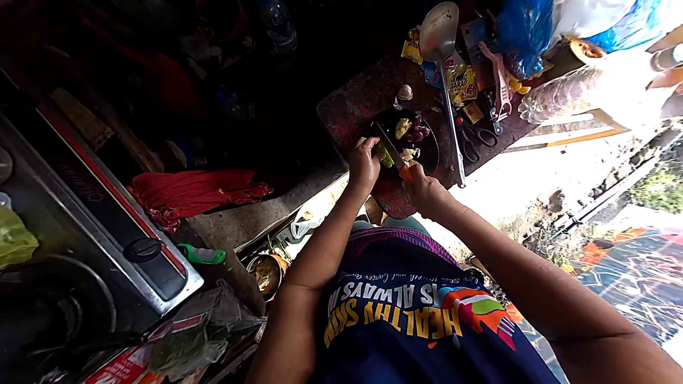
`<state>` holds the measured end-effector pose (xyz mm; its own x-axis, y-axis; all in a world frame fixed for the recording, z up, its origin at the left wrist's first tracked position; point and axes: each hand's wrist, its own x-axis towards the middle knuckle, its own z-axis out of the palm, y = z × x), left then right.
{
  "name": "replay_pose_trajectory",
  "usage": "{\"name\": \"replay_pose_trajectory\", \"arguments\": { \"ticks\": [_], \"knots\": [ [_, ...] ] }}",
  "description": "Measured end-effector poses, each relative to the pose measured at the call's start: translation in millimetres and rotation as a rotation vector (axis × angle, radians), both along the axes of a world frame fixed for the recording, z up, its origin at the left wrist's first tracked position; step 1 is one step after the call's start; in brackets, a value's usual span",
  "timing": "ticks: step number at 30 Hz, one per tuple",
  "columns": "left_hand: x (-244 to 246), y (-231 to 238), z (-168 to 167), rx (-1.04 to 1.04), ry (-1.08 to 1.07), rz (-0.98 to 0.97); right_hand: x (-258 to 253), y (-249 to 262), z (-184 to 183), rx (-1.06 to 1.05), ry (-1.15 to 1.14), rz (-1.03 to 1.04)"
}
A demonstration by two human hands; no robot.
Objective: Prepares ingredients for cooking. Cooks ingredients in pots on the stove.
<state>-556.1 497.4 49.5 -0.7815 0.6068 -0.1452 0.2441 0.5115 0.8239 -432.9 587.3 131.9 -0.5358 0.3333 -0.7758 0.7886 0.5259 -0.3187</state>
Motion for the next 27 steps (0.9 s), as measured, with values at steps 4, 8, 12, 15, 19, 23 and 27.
{"name": "replay_pose_trajectory", "arguments": {
  "ticks": [4,8,12,15,19,23,27],
  "knots": [
    [-0.8,1.1,-1.2,-0.017,0.013,-0.014,-1.1,-3.2,-10.7,0.003,0.026,-0.019],
    [0.0,0.6,-3.6,-0.005,0.019,-0.011,-6.1,-12.6,-16.5,-0.004,0.061,-0.063],
    [1.4,-0.3,-3.7,0.015,0.019,0.009,-3.2,-18.1,-14.3,0.03,0.061,-0.047],
    [-1.8,-0.7,-2.7,0.033,0.017,0.023,-0.5,-16.7,4.2,0.025,-0.046,0.032],
    [-0.9,-2.0,-2.5,0.004,-0.022,0.003,5.3,-21.3,2.1,0.038,-0.062,0.033],
    [-1.1,-1.6,-1.2,-0.011,-0.044,0.0,-0.1,-30.0,-38.0,0.06,0.013,-0.044],
    [-1.0,-1.9,-4.6,0.008,-0.037,0.019,5.6,-31.0,-50.7,0.068,0.068,-0.042]
  ]
}}
